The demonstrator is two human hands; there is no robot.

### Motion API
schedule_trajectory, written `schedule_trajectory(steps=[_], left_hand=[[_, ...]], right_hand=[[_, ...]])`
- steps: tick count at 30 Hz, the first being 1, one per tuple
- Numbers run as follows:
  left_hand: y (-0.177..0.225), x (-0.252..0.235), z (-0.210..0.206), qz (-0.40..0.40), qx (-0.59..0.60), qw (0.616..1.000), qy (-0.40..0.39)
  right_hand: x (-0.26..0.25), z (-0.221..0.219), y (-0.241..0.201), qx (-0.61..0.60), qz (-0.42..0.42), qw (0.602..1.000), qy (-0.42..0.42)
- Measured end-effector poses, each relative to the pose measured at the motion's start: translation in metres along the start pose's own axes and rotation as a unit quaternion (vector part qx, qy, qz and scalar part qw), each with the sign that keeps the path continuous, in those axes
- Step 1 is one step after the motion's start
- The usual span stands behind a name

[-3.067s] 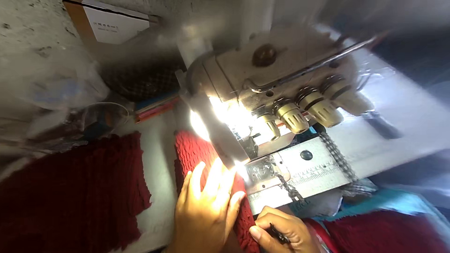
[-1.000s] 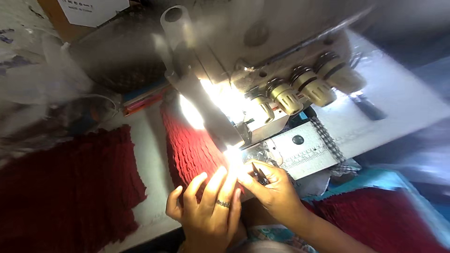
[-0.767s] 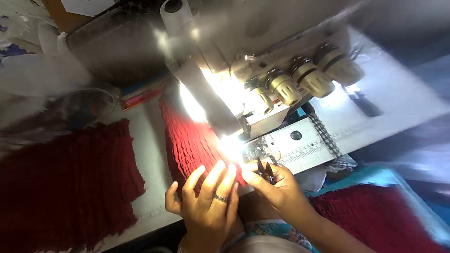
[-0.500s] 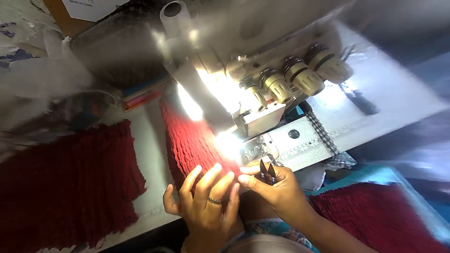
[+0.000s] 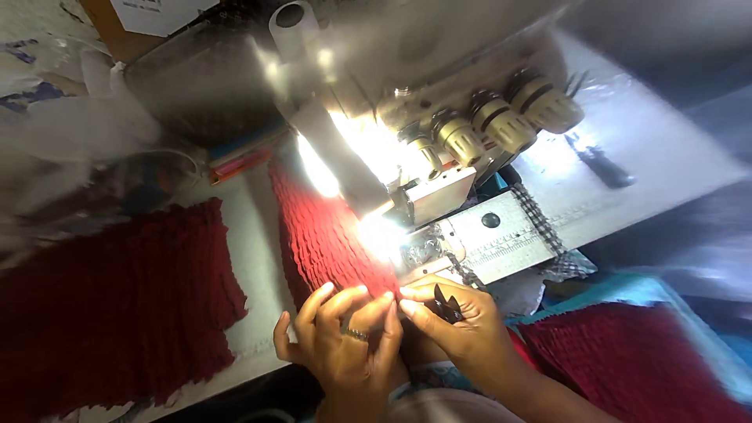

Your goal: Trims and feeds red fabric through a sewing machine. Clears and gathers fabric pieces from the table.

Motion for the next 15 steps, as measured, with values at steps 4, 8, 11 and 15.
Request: schedule_trajectory(steps=[4, 8, 11, 15], left_hand=[[0.006, 0.001, 0.002, -0.029, -0.033, 0.999, 0.002], [0.012, -0.002, 0.003, -0.059, -0.065, 0.996, 0.002], [0.014, -0.008, 0.003, -0.076, -0.059, 0.995, -0.003], [0.012, -0.023, -0.005, -0.099, -0.094, 0.990, -0.037]], right_hand=[[0.003, -0.001, 0.000, 0.006, 0.011, 1.000, -0.007], [-0.007, -0.004, 0.003, -0.012, -0.009, 1.000, -0.005], [-0.020, -0.008, 0.008, -0.076, -0.057, 0.995, 0.008], [-0.022, -0.010, -0.004, -0.130, -0.073, 0.989, 0.000]])
Point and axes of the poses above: each hand's wrist, its own x-axis away from the middle knuckle, its own z-axis out of the back of the hand, y = z × x, the point moved 9 cm from there along -x, towards the middle knuckle, and after that the axes turned 5 degrees about -z, right-handed, at the moved point
